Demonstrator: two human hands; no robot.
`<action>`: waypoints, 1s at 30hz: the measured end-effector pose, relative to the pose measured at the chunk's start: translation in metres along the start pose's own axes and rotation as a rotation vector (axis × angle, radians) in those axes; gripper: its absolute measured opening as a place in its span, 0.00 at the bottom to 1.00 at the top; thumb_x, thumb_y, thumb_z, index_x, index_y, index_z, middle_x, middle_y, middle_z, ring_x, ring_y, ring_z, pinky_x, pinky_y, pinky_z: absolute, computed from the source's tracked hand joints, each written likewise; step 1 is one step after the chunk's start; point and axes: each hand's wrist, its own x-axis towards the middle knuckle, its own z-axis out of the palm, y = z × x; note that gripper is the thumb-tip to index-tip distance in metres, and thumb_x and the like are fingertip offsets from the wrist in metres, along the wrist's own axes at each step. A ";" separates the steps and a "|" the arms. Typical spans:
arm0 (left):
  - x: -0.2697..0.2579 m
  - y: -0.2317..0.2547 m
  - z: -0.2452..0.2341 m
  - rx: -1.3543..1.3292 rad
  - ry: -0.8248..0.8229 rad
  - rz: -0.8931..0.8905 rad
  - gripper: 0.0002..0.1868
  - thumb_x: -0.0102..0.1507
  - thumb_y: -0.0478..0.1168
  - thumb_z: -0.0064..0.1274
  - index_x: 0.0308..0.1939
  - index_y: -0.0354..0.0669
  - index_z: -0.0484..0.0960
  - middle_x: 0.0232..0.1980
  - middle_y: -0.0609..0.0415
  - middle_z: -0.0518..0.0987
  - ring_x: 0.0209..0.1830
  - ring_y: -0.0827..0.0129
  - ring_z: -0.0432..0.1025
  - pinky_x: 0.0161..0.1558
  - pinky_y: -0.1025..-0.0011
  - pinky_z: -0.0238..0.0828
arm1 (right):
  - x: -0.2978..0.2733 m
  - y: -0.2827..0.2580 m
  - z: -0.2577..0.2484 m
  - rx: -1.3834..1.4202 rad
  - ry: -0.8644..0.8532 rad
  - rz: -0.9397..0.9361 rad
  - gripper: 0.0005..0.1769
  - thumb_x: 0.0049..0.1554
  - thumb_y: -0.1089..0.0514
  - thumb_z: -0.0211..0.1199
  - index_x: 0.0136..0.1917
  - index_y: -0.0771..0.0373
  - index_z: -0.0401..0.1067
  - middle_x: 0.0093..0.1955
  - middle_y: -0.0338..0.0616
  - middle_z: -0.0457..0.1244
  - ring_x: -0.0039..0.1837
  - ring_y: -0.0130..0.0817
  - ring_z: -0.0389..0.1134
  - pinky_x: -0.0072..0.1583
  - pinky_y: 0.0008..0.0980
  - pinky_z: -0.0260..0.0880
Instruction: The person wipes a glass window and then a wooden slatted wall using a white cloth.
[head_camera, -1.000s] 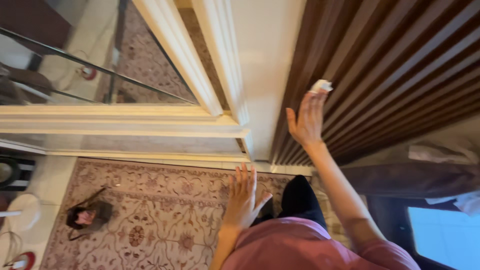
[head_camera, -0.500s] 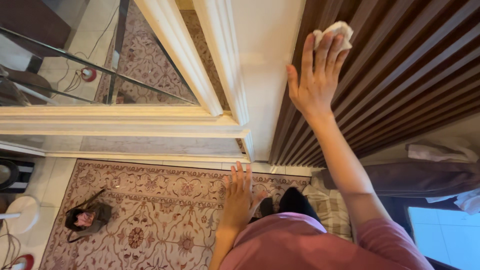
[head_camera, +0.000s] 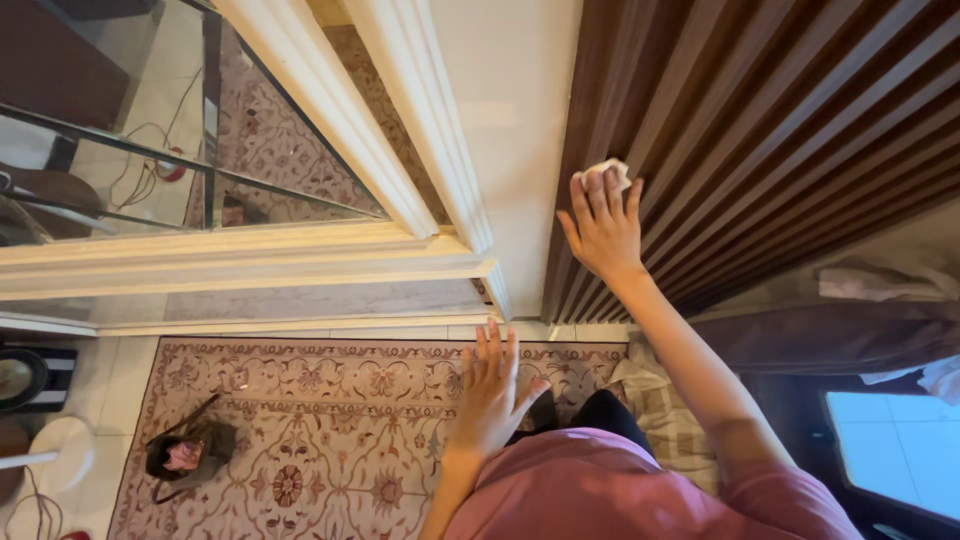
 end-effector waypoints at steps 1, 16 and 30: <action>0.000 0.000 -0.001 0.000 -0.003 0.003 0.49 0.69 0.65 0.43 0.81 0.38 0.42 0.82 0.29 0.44 0.82 0.34 0.40 0.75 0.40 0.38 | -0.009 0.002 0.001 -0.002 -0.002 0.004 0.36 0.67 0.42 0.61 0.79 0.65 0.62 0.81 0.58 0.52 0.83 0.56 0.47 0.78 0.70 0.40; 0.004 0.010 0.002 -0.007 -0.095 0.017 0.49 0.69 0.66 0.40 0.81 0.38 0.42 0.82 0.29 0.42 0.83 0.37 0.37 0.76 0.43 0.36 | 0.071 0.046 -0.078 0.097 0.333 -0.167 0.47 0.70 0.52 0.69 0.85 0.74 0.43 0.88 0.72 0.29 0.86 0.75 0.29 0.83 0.69 0.42; 0.008 0.011 0.009 0.012 -0.110 0.015 0.49 0.70 0.66 0.38 0.81 0.37 0.41 0.82 0.27 0.39 0.83 0.37 0.36 0.75 0.44 0.36 | 0.129 0.033 -0.079 -0.054 0.176 0.041 0.47 0.72 0.36 0.50 0.87 0.67 0.37 0.88 0.66 0.33 0.89 0.60 0.27 0.84 0.59 0.26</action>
